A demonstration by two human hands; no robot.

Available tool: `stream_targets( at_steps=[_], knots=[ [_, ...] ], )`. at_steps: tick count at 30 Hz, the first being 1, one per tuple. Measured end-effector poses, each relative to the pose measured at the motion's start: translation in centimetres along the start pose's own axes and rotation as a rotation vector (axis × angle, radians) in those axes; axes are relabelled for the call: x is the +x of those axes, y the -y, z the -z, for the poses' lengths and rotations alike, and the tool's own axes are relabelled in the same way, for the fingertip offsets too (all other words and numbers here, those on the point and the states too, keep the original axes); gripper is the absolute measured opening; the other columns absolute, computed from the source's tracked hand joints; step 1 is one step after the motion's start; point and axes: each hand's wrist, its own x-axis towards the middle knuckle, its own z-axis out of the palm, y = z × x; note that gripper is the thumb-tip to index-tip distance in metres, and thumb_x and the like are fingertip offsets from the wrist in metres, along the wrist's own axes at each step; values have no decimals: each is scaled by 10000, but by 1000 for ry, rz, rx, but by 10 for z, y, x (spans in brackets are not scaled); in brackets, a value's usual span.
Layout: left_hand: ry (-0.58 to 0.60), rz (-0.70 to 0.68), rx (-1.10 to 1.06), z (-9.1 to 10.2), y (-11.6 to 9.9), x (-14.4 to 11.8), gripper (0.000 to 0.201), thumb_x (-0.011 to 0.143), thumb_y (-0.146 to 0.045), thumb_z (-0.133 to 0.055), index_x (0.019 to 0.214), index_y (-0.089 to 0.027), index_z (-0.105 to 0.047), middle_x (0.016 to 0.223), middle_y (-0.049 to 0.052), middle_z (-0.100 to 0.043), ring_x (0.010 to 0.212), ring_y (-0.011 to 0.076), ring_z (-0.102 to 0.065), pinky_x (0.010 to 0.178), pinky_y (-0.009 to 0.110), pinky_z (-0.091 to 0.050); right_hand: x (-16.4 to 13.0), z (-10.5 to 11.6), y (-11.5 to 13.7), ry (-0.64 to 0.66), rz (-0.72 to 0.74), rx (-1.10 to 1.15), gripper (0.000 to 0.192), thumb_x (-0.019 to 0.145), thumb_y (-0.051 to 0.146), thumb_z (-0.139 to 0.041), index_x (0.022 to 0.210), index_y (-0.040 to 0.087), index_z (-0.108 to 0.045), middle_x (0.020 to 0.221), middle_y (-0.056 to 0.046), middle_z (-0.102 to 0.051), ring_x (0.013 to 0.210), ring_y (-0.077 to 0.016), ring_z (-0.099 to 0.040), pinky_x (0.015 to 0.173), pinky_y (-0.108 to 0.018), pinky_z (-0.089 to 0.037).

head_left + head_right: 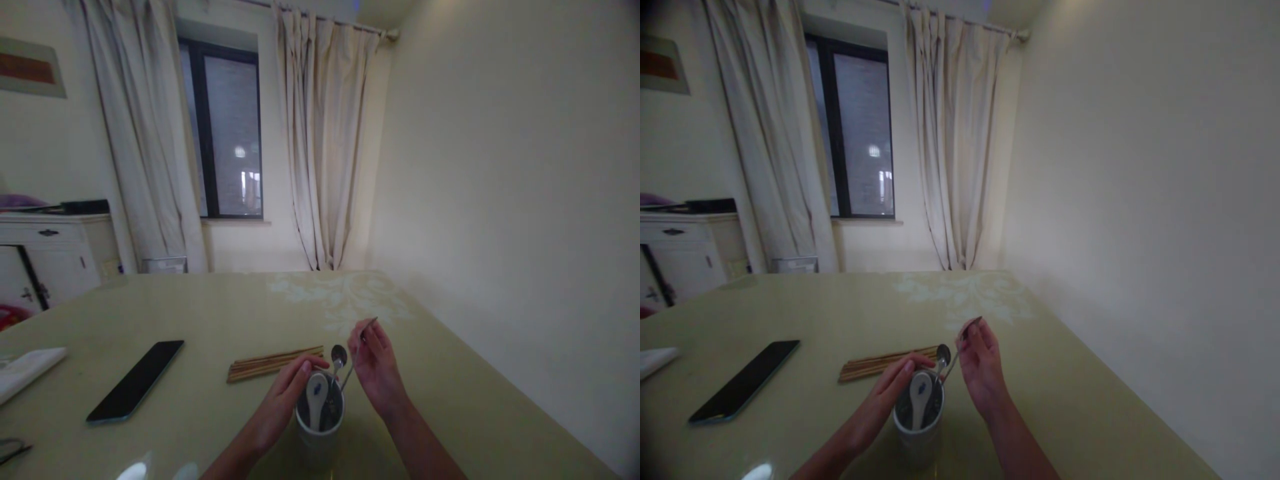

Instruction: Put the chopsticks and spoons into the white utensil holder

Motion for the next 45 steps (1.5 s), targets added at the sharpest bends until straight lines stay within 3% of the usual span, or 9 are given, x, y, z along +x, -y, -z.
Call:
stream_targets(
  at_steps=[7,11,16,25,29,32,36,39,45],
  knots=[
    [71,72,-404,1,26,15,770,929,-822,-345,1257,-197,-652,1249,144,-761,1172,324,-707,1067,510,-504,23,39,-13,-328,32,190,315,670,223,-974,909,241,-769,907,31,-808,797,-122,-769,662,-178,-650],
    [-78,83,-484,14,45,37,865,801,-918,-450,1165,-164,-667,1206,192,-772,1142,337,-717,1065,525,-507,29,53,-17,-452,46,126,351,604,244,-997,860,233,-758,842,46,-806,731,-96,-761,641,-130,-634],
    [-296,34,-214,28,47,39,799,801,-868,-529,1131,-160,-700,1230,194,-757,1156,342,-704,1042,516,-527,23,47,-24,-523,57,-148,368,623,397,-972,839,226,-727,795,44,-767,686,-114,-719,576,-172,-604],
    [-158,-209,407,8,42,25,359,954,-369,-575,1255,-259,-738,1222,81,-786,1083,267,-723,993,389,-542,-4,14,-49,-252,1,-550,457,712,574,-863,902,196,-690,813,-64,-769,719,-252,-743,626,-335,-601],
    [-270,-191,703,38,48,36,365,965,-238,-448,1164,-243,-753,1116,74,-791,1039,246,-712,951,365,-532,-4,6,-40,-169,-73,-545,533,684,626,-864,954,212,-662,914,-94,-786,725,-263,-747,631,-353,-594],
    [-350,-126,914,77,50,40,382,983,-171,-375,1107,-213,-735,1111,102,-744,1071,253,-657,963,382,-484,-4,4,-22,-114,82,-622,549,842,741,-667,986,212,-689,867,-79,-746,692,-215,-693,574,-294,-539],
    [-363,-3,1251,113,55,38,394,1011,-155,-356,1112,-243,-726,1204,98,-686,1128,264,-605,944,390,-420,-10,7,-1,151,259,-734,629,965,760,-437,991,202,-727,681,-23,-636,546,-161,-544,497,-266,-430],
    [-362,80,1278,122,60,38,413,1040,-194,-336,1236,-295,-685,1291,84,-670,1193,271,-588,944,410,-390,-15,6,3,276,308,-926,440,959,617,-608,880,201,-726,636,-3,-611,557,-152,-521,538,-266,-427],
    [-364,106,1234,119,60,37,387,1059,-225,-334,1189,-313,-687,1290,51,-711,1204,262,-595,1000,464,-356,-16,-2,-2,198,265,-920,329,969,462,-658,773,200,-698,614,0,-634,557,-147,-576,544,-253,-463]
  ],
)
